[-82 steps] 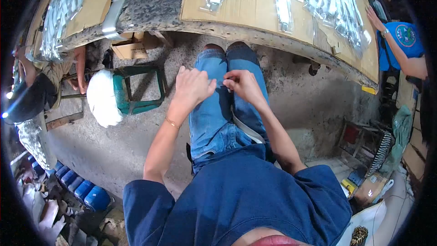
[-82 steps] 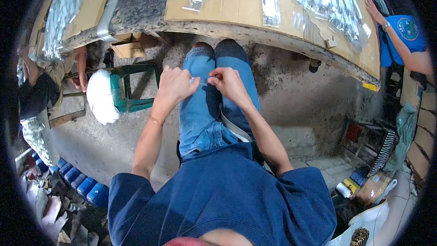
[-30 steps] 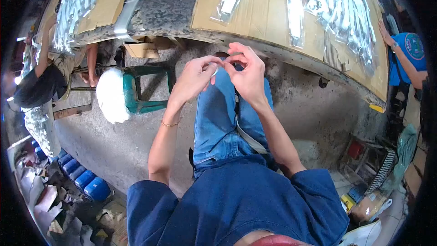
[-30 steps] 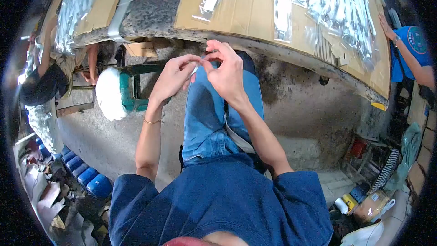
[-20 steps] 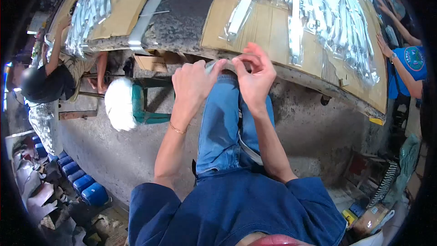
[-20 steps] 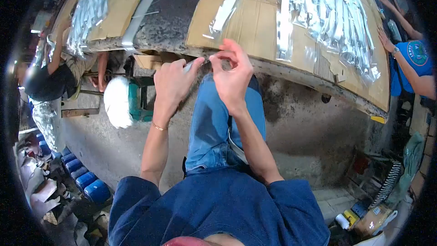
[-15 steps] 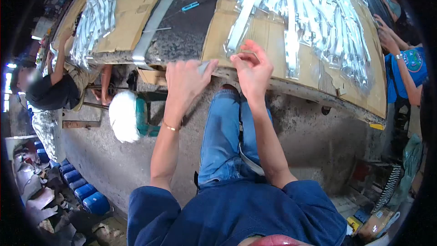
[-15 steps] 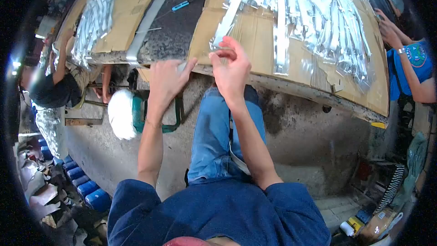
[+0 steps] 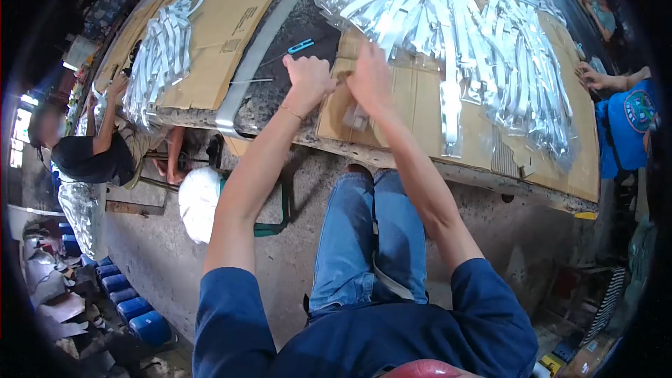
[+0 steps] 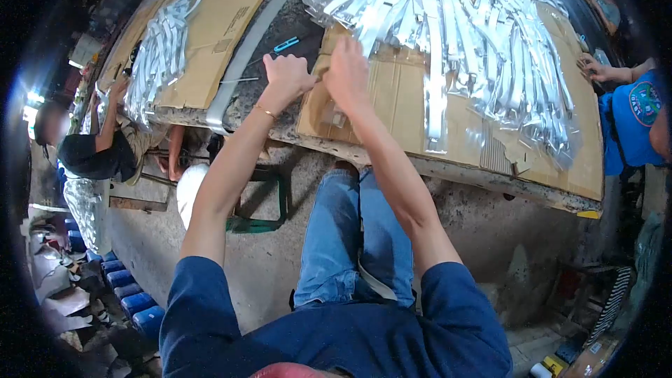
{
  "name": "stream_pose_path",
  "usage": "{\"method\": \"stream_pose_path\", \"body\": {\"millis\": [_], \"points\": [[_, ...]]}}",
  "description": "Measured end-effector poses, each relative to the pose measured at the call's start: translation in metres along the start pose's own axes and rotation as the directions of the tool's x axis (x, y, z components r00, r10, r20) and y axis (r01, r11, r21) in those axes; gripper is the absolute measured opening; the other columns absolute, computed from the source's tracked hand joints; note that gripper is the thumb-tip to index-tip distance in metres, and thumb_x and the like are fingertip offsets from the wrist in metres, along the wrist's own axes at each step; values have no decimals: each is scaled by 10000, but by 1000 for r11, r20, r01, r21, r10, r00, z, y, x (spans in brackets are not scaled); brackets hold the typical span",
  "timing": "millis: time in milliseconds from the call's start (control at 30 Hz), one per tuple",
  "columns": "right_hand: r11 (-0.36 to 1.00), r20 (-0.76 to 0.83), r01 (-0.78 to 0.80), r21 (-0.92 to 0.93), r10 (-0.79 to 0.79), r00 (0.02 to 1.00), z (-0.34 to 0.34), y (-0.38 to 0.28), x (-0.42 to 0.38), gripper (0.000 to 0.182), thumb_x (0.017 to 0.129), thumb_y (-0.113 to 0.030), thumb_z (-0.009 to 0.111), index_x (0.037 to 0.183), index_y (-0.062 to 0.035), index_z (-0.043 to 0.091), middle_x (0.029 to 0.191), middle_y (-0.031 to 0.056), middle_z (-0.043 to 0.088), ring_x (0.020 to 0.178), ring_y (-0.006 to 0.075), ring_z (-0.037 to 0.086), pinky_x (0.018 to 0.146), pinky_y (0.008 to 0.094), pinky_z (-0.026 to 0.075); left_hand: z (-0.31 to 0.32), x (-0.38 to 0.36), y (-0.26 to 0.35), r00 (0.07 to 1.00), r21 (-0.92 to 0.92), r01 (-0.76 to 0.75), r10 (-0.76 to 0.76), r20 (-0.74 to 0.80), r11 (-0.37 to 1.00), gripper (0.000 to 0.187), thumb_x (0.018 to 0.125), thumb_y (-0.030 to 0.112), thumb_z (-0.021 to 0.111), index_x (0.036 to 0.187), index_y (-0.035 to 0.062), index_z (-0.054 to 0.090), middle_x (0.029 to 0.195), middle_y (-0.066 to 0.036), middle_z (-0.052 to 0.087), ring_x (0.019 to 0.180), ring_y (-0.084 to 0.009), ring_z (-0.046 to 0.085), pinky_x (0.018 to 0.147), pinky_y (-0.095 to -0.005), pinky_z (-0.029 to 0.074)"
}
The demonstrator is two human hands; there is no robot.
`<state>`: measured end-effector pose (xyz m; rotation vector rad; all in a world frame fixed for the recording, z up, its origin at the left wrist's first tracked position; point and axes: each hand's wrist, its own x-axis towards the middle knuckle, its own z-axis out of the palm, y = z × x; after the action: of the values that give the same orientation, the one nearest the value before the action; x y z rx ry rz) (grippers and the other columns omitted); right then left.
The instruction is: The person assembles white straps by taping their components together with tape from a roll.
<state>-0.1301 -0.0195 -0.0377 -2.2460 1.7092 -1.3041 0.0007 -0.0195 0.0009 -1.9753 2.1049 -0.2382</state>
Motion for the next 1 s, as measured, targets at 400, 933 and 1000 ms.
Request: {"method": "stream_pose_path", "body": {"millis": [400, 933, 1000], "points": [[786, -187, -523, 330, 598, 780, -150, 144, -130, 179, 865, -41, 627, 1042, -17, 629, 862, 95, 654, 750, 167, 619, 658, 296, 501, 13, -17, 8, 981, -246, 9, -56, -185, 969, 482, 864, 525, 535, 900, 69, 687, 852, -165, 683, 834, -334, 658, 736, -450, 486], [957, -245, -290, 27, 288, 926, -144, 145, -128, 303, 745, -93, 732, 1004, 5, 610, 912, 164, 609, 827, 332, 599, 719, 388, 489, -45, 346, 181, 994, -913, -108, 27, -106, 393, 473, 671, 324, 704, 955, -51, 657, 975, -255, 674, 935, -377, 655, 864, -400, 504], [955, -255, -290, 55, 294, 921, -145, 144, -128, 307, 748, -95, 729, 1010, 8, 608, 918, 166, 611, 841, 338, 601, 726, 395, 490, -44, 343, 182, 948, -766, -56, -206, -242, 640, 430, 636, 280, 719, 934, -27, 678, 977, -234, 682, 923, -370, 660, 843, -391, 511]]}}
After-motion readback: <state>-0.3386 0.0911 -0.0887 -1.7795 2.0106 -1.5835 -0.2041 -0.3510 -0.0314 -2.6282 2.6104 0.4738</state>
